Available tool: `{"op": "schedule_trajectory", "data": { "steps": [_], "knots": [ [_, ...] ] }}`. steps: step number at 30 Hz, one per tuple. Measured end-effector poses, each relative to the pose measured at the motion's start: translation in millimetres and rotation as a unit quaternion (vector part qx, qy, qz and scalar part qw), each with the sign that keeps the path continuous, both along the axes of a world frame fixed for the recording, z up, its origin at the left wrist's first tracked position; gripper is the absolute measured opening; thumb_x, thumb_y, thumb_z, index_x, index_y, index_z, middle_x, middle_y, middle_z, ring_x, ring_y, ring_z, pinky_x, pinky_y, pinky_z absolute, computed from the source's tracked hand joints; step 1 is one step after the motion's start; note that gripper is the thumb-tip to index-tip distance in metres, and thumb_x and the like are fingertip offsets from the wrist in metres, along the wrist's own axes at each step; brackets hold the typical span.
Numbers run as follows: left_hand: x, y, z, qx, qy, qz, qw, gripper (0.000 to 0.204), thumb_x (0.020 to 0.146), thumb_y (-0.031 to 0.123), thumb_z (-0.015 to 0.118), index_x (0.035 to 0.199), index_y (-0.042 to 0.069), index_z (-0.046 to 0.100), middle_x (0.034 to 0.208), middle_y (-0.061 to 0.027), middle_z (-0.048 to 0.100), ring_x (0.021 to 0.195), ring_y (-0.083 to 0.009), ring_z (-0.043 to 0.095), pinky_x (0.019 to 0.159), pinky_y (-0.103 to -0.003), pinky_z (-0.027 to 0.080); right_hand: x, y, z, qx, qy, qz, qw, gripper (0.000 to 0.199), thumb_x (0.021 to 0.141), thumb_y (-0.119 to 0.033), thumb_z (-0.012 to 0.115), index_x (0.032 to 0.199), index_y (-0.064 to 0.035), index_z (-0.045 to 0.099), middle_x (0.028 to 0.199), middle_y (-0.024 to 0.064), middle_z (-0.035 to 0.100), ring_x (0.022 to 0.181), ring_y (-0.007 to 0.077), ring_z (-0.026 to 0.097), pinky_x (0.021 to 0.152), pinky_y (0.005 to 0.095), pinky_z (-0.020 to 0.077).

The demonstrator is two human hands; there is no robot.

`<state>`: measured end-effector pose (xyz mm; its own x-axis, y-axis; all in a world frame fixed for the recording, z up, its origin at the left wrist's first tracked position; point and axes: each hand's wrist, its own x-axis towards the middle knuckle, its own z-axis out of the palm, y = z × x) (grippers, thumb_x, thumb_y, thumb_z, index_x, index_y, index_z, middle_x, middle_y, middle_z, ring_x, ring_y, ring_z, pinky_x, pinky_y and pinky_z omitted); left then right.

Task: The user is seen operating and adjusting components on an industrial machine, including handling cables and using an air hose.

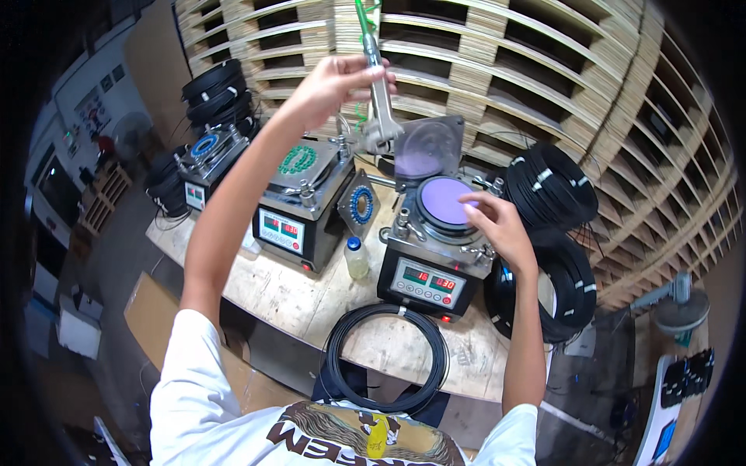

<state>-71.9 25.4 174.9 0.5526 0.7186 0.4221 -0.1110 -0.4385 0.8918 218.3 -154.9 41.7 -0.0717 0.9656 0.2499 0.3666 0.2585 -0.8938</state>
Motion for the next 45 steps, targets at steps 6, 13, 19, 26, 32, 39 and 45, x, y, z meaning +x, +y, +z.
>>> {"op": "schedule_trajectory", "data": {
  "steps": [6,13,19,26,32,39,45],
  "knots": [
    [-13,178,-31,0.046,0.069,0.197,0.977,0.027,0.085,0.021,0.080,0.102,0.001,0.074,0.097,-0.0089,0.074,0.091,-0.0156,0.070,0.079,-0.033,0.056,3,5,-35,0.075,0.001,-0.159,0.984,0.018,0.098,-0.012,0.057,0.106,-0.0021,0.070,0.074,-0.0053,0.053,0.069,0.0032,0.044,0.060,0.0210,0.0338],
    [4,302,-99,0.036,0.178,0.463,0.867,0.026,0.074,0.022,0.085,0.078,0.001,0.072,0.074,-0.0065,0.069,0.067,-0.0139,0.063,0.063,-0.034,0.051,-11,23,-54,0.126,-0.062,-0.276,0.951,0.022,0.097,-0.006,0.049,0.105,-0.0003,0.068,0.078,0.0004,0.060,0.066,0.0068,0.045,0.059,0.0244,0.0361],
    [12,320,-129,0.002,0.153,0.430,0.890,0.025,0.071,0.019,0.085,0.080,-0.001,0.073,0.076,-0.0093,0.070,0.069,-0.0170,0.066,0.065,-0.035,0.052,-6,21,-59,0.116,-0.092,-0.303,0.941,0.025,0.097,-0.003,0.044,0.108,0.0018,0.066,0.096,0.0147,0.069,0.085,0.0224,0.064,0.080,0.0325,0.0474],
    [-17,271,-136,0.049,0.179,0.357,0.915,0.036,0.083,0.020,0.075,0.110,-0.004,0.072,0.093,-0.0111,0.073,0.087,-0.0157,0.067,0.075,-0.034,0.052,-11,16,-63,0.144,-0.115,-0.294,0.938,0.025,0.094,0.001,0.043,0.107,0.0021,0.065,0.102,0.0161,0.068,0.094,0.0259,0.066,0.087,0.0331,0.0476],
    [-16,105,-154,0.151,0.094,0.242,0.954,0.043,0.092,0.006,0.052,0.134,-0.002,0.058,0.118,-0.0129,0.071,0.100,-0.0180,0.069,0.087,-0.029,0.053,3,20,-70,0.175,-0.133,-0.302,0.928,0.027,0.096,-0.001,0.042,0.110,0.0019,0.065,0.101,0.0161,0.071,0.100,0.0236,0.068,0.090,0.0324,0.0480],
    [-41,-64,-299,0.054,0.053,0.207,0.975,0.067,0.080,-0.008,0.052,0.145,0.001,0.037,0.140,-0.0175,0.053,0.129,-0.0268,0.055,0.106,-0.036,0.044,-3,34,-70,0.180,-0.117,-0.308,0.927,0.028,0.096,-0.003,0.044,0.110,0.0023,0.067,0.102,0.0169,0.071,0.096,0.0256,0.068,0.087,0.0341,0.0494],
    [-48,-91,-394,-0.065,0.061,0.193,0.977,0.082,0.079,0.002,0.071,0.151,0.007,0.033,0.141,-0.0211,0.051,0.134,-0.0315,0.050,0.111,-0.039,0.037,4,35,-80,0.219,-0.116,-0.313,0.917,0.027,0.096,-0.006,0.047,0.109,-0.0026,0.070,0.071,-0.0001,0.052,0.063,0.0070,0.043,0.057,0.0267,0.0347]
  ]
}}
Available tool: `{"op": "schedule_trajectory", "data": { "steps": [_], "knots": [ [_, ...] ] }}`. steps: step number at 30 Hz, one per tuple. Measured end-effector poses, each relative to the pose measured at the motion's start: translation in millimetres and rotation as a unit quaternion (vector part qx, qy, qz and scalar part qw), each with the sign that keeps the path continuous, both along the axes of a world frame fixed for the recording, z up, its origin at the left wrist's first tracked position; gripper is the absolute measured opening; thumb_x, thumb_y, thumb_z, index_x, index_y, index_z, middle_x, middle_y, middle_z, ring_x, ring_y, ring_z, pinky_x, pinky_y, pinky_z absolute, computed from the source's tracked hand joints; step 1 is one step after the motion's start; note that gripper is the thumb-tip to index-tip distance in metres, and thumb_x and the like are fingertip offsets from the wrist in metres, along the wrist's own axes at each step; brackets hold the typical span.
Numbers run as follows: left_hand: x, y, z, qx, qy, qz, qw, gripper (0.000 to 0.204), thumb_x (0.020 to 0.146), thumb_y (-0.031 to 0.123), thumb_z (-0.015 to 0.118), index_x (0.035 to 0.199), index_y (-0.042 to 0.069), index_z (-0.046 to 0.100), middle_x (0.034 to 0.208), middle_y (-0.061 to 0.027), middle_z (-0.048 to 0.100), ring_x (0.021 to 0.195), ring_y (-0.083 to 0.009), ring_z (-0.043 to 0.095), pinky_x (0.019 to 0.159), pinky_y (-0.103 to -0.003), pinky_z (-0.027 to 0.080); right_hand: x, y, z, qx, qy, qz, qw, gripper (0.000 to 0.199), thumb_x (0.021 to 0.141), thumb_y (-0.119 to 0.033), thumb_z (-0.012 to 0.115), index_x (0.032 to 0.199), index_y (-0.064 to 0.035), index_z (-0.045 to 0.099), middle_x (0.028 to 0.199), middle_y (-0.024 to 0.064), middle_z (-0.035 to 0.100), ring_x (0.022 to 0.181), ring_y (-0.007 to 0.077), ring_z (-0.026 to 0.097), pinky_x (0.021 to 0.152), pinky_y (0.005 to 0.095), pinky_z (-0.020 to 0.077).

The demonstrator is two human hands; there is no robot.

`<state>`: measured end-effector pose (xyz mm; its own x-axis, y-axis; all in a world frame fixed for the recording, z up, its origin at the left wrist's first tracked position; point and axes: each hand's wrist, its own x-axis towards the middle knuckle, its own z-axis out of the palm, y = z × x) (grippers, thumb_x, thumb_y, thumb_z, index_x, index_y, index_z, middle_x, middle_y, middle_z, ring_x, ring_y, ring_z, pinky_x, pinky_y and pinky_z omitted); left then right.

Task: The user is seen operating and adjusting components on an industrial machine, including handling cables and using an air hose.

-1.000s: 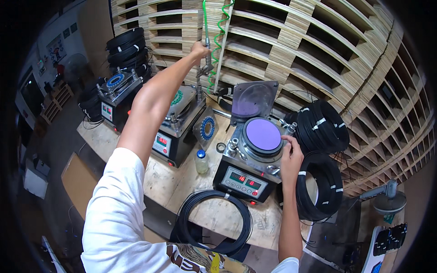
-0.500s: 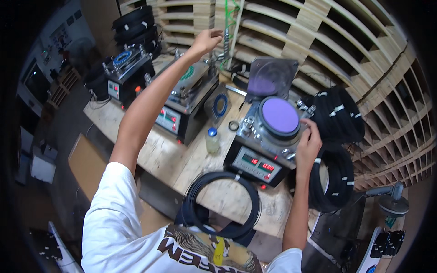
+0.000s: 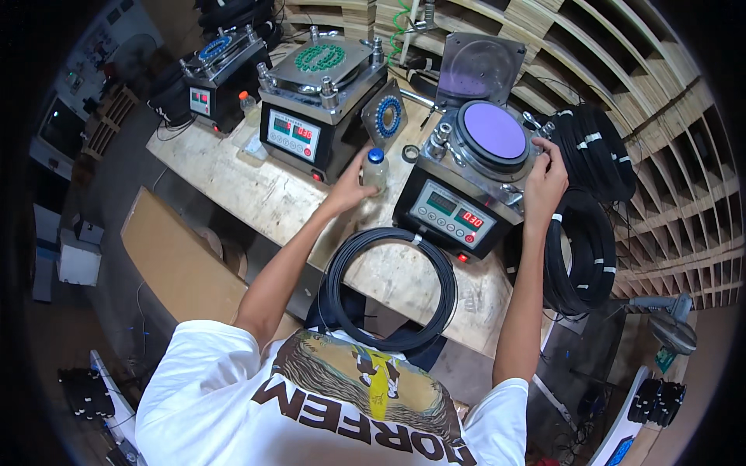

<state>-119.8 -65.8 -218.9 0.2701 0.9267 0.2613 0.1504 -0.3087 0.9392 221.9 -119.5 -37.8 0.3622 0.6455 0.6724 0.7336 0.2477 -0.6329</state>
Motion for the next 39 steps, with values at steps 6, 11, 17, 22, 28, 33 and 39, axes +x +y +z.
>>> {"op": "schedule_trajectory", "data": {
  "steps": [6,11,17,22,28,33,39],
  "knots": [
    [2,10,39,0.020,0.068,0.012,0.997,0.067,0.075,0.015,0.086,0.133,0.001,0.058,0.110,-0.0167,0.071,0.101,-0.0238,0.069,0.090,-0.035,0.053,1,-8,2,-0.017,0.018,0.021,0.999,0.025,0.095,-0.003,0.047,0.107,-0.0008,0.069,0.087,0.0123,0.070,0.077,0.0159,0.065,0.071,0.0302,0.0495],
    [15,6,181,0.018,-0.033,-0.087,0.995,0.064,0.080,0.018,0.084,0.136,0.003,0.057,0.109,-0.0076,0.071,0.092,-0.0118,0.066,0.082,-0.029,0.054,0,-10,8,-0.019,0.055,0.072,0.996,0.021,0.093,-0.006,0.059,0.111,-0.0039,0.070,0.072,0.0009,0.054,0.063,0.0076,0.045,0.057,0.0259,0.0396],
    [67,9,287,0.142,0.070,-0.195,0.968,0.071,0.075,0.031,0.088,0.133,0.000,0.061,0.111,-0.0143,0.067,0.104,-0.0204,0.066,0.088,-0.034,0.054,-31,-28,61,-0.101,0.001,0.267,0.958,0.054,0.090,-0.017,0.071,0.140,-0.0078,0.052,0.117,0.0146,0.066,0.107,0.0199,0.062,0.091,0.0323,0.0494],
    [122,29,302,0.046,-0.022,-0.332,0.942,0.067,0.079,0.025,0.086,0.132,-0.005,0.060,0.121,-0.0159,0.068,0.114,-0.0233,0.064,0.096,-0.035,0.052,-33,-23,75,-0.074,0.175,0.361,0.913,0.075,0.089,-0.025,0.076,0.147,0.0016,0.036,0.131,0.0202,0.059,0.121,0.0255,0.059,0.105,0.0383,0.0458],
    [137,25,289,0.059,-0.035,-0.357,0.932,0.060,0.085,0.021,0.081,0.133,-0.006,0.059,0.120,-0.0156,0.068,0.111,-0.0206,0.065,0.094,-0.034,0.054,-10,-28,74,-0.085,0.170,0.325,0.926,0.072,0.088,-0.026,0.078,0.144,0.0006,0.041,0.127,0.0201,0.061,0.116,0.0244,0.062,0.101,0.0366,0.0477],
    [114,62,248,0.152,-0.122,-0.025,0.980,0.042,0.089,0.023,0.076,0.122,0.000,0.063,0.096,-0.0049,0.067,0.073,-0.0071,0.056,0.065,-0.025,0.051,23,-37,99,-0.154,-0.094,0.165,0.970,0.067,0.077,-0.017,0.082,0.136,-0.0020,0.055,0.124,0.0122,0.064,0.108,0.0228,0.062,0.098,0.0363,0.0484],
    [101,117,181,0.140,0.017,-0.101,0.985,0.044,0.088,0.020,0.077,0.123,-0.003,0.061,0.098,-0.0126,0.072,0.083,-0.0110,0.063,0.074,-0.029,0.053,18,-23,139,-0.376,-0.409,0.106,0.825,0.066,0.074,-0.013,0.081,0.136,-0.0119,0.058,0.121,0.0152,0.065,0.107,0.0316,0.065,0.088,0.0421,0.0539]
  ]
}}
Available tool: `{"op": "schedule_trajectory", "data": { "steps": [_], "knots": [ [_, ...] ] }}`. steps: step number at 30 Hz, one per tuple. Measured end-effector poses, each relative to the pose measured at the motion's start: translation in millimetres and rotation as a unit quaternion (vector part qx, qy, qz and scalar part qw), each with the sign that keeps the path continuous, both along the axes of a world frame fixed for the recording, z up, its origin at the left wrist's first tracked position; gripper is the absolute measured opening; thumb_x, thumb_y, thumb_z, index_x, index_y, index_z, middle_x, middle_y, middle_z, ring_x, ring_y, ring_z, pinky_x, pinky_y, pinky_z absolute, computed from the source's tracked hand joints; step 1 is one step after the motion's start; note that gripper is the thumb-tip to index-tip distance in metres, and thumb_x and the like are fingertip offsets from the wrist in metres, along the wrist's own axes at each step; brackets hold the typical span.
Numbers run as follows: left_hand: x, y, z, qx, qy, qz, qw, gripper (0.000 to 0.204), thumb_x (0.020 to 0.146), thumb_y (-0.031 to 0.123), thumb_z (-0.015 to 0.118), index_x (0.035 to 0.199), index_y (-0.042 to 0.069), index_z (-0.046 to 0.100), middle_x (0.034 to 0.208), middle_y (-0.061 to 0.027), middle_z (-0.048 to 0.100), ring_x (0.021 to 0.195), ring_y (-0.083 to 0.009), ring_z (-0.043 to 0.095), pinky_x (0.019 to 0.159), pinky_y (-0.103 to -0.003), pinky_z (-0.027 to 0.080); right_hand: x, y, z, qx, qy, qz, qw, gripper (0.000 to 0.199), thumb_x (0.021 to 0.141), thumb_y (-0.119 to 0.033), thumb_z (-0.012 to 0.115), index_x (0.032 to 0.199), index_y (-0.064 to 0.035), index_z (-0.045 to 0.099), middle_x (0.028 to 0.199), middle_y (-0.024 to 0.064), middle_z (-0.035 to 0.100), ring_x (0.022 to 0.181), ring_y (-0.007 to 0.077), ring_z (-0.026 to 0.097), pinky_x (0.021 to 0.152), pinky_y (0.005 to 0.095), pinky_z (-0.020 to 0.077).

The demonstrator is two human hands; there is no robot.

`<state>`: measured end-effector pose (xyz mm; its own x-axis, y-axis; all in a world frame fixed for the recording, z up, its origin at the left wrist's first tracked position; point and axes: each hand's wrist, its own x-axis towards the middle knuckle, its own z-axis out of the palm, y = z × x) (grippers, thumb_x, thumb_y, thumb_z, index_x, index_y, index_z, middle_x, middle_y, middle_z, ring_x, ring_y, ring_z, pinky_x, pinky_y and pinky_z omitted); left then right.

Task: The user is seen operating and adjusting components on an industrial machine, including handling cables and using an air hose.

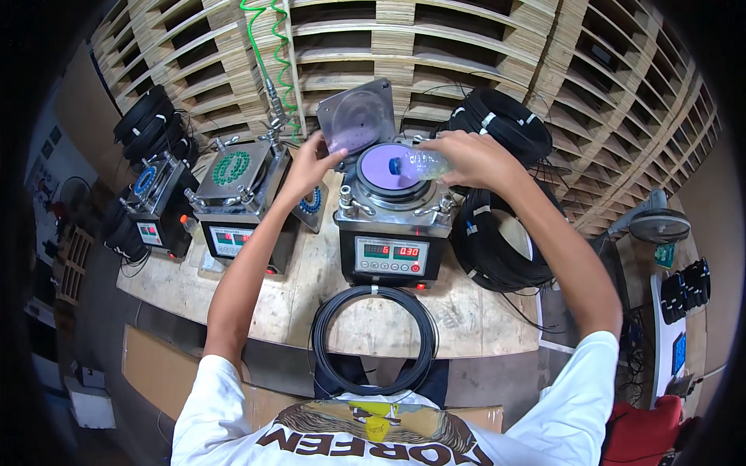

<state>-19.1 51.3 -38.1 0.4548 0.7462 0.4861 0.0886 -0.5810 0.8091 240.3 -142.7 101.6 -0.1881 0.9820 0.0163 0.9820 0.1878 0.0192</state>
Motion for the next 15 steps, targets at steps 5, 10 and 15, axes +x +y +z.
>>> {"op": "schedule_trajectory", "data": {
  "steps": [5,10,15],
  "knots": [
    [3,20,-13,-0.027,0.033,-0.047,0.998,0.020,0.093,0.009,0.070,0.108,-0.003,0.070,0.078,-0.0061,0.071,0.071,-0.0074,0.058,0.067,-0.029,0.050,-19,16,11,0.007,-0.142,0.072,0.987,0.061,0.069,-0.011,0.083,0.127,-0.0131,0.066,0.107,0.0126,0.072,0.101,0.0305,0.068,0.083,0.0415,0.0559],
    [6,11,-3,0.001,0.096,-0.010,0.995,0.021,0.091,0.009,0.071,0.108,-0.003,0.069,0.076,-0.0099,0.070,0.066,-0.0083,0.055,0.065,-0.031,0.048,-33,43,11,0.042,-0.200,0.141,0.969,0.049,0.067,-0.008,0.081,0.115,-0.0140,0.074,0.095,0.0127,0.074,0.092,0.0307,0.071,0.077,0.0416,0.0571],
    [0,6,2,0.009,0.100,0.011,0.995,0.018,0.090,0.010,0.071,0.104,-0.003,0.071,0.072,-0.0107,0.068,0.063,-0.0091,0.054,0.063,-0.032,0.047,-53,83,11,0.063,-0.236,0.143,0.959,0.041,0.066,-0.009,0.079,0.107,-0.0174,0.077,0.087,0.0126,0.074,0.084,0.0311,0.072,0.070,0.0415,0.0573]
  ]
}}
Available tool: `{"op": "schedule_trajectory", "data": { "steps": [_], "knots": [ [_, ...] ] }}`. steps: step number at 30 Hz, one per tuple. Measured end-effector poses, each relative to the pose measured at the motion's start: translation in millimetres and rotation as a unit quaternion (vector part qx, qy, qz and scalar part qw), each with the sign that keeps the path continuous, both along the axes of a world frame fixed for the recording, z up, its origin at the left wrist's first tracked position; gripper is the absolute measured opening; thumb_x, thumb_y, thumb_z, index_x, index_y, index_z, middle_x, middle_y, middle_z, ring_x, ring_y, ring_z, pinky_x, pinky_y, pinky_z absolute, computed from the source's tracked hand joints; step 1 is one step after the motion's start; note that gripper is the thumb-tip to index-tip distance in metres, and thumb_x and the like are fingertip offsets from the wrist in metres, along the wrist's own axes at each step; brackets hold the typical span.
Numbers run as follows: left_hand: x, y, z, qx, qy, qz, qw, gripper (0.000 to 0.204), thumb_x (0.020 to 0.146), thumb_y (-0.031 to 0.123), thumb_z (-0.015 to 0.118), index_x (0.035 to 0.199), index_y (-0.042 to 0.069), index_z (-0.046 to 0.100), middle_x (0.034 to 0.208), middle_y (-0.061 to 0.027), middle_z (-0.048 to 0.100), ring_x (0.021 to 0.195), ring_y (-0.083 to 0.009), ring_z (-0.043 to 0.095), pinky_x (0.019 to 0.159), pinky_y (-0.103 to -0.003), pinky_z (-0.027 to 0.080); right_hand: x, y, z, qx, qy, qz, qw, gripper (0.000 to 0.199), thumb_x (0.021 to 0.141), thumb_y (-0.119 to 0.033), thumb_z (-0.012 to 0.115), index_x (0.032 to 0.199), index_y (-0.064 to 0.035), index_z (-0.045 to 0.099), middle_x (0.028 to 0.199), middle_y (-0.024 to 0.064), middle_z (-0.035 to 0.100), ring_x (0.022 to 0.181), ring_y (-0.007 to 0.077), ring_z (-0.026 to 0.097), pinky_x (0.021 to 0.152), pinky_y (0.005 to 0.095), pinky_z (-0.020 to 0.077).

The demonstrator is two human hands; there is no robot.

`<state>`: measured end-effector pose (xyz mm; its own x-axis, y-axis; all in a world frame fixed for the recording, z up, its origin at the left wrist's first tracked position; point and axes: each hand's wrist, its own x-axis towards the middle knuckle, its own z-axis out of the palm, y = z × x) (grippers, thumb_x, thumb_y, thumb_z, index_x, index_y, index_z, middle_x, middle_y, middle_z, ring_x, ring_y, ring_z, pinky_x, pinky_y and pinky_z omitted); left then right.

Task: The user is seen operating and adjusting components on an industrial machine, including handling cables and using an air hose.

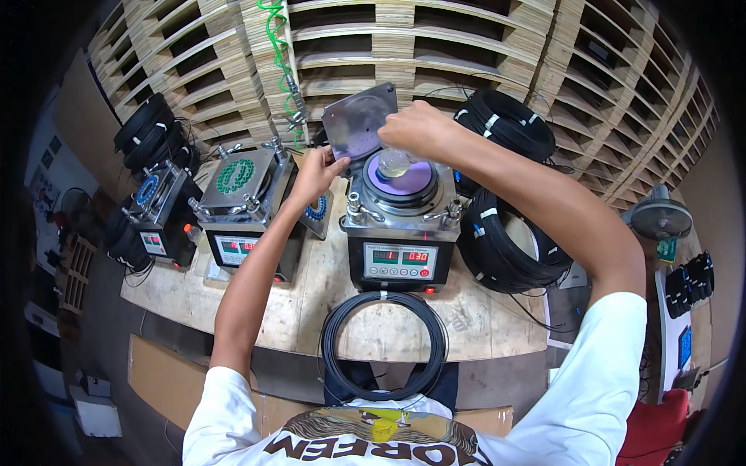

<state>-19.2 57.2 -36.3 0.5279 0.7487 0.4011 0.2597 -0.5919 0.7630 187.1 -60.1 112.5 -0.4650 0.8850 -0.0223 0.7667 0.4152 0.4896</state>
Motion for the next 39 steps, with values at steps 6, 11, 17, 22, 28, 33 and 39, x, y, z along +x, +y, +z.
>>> {"op": "schedule_trajectory", "data": {
  "steps": [6,11,17,22,28,33,39],
  "knots": [
    [5,-13,6,-0.002,-0.002,0.011,1.000,0.018,0.090,0.008,0.071,0.104,-0.002,0.071,0.069,-0.0109,0.065,0.062,-0.0093,0.051,0.062,-0.032,0.046,22,32,-2,0.002,0.011,-0.016,1.000,0.026,0.067,-0.011,0.081,0.093,-0.0138,0.077,0.089,0.0084,0.075,0.089,0.0292,0.073,0.069,0.0423,0.0581],
    [6,-15,6,-0.010,-0.015,0.005,1.000,0.017,0.090,0.008,0.072,0.102,-0.004,0.070,0.068,-0.0105,0.065,0.061,-0.0095,0.050,0.062,-0.032,0.046,52,24,3,-0.031,0.028,-0.114,0.993,0.047,0.060,-0.010,0.086,0.106,-0.0175,0.076,0.098,0.0059,0.075,0.098,0.0285,0.071,0.076,0.0422,0.0565],
    [6,-3,0,-0.004,-0.028,-0.007,1.000,0.016,0.090,0.007,0.071,0.100,-0.005,0.069,0.067,-0.0097,0.064,0.062,-0.0087,0.049,0.060,-0.031,0.046,64,-15,10,-0.091,0.045,-0.141,0.985,0.055,0.061,-0.015,0.088,0.114,-0.0208,0.075,0.101,0.0081,0.075,0.099,0.0303,0.070,0.079,0.0418,0.0567],
    [3,-2,-4,0.014,-0.049,-0.003,0.999,0.017,0.091,0.010,0.071,0.099,-0.005,0.068,0.064,-0.0041,0.059,0.059,-0.0074,0.045,0.056,-0.030,0.040,23,-28,15,-0.126,0.037,-0.123,0.984,0.057,0.062,-0.013,0.088,0.118,-0.0207,0.074,0.106,0.0085,0.074,0.102,0.0291,0.070,0.082,0.0416,0.0562],
    [8,-9,2,0.013,-0.014,0.016,1.000,0.016,0.089,0.007,0.071,0.100,-0.005,0.069,0.065,-0.0127,0.062,0.059,-0.0117,0.050,0.059,-0.033,0.045,10,-10,8,-0.097,0.089,-0.091,0.987,0.060,0.065,-0.012,0.086,0.122,-0.0203,0.072,0.106,0.0097,0.074,0.102,0.0306,0.069,0.083,0.0418,0.0560],
    [5,-12,3,-0.001,-0.024,0.009,1.000,0.016,0.089,0.006,0.071,0.101,-0.005,0.069,0.068,-0.0133,0.064,0.060,-0.0107,0.051,0.060,-0.032,0.046,20,-14,15,-0.120,0.096,-0.112,0.982,0.061,0.065,-0.013,0.086,0.124,-0.0211,0.071,0.107,0.0100,0.074,0.103,0.0312,0.069,0.085,0.0425,0.0560],
    [5,8,-22,-0.010,-0.061,-0.004,0.998,0.017,0.089,0.007,0.072,0.100,-0.005,0.069,0.070,-0.0131,0.067,0.063,-0.0110,0.056,0.062,-0.032,0.047,76,-17,2,-0.145,0.171,-0.156,0.962,0.065,0.070,-0.018,0.086,0.131,-0.0166,0.066,0.112,0.0126,0.071,0.108,0.0319,0.067,0.088,0.0421,0.0547]
  ]
}}
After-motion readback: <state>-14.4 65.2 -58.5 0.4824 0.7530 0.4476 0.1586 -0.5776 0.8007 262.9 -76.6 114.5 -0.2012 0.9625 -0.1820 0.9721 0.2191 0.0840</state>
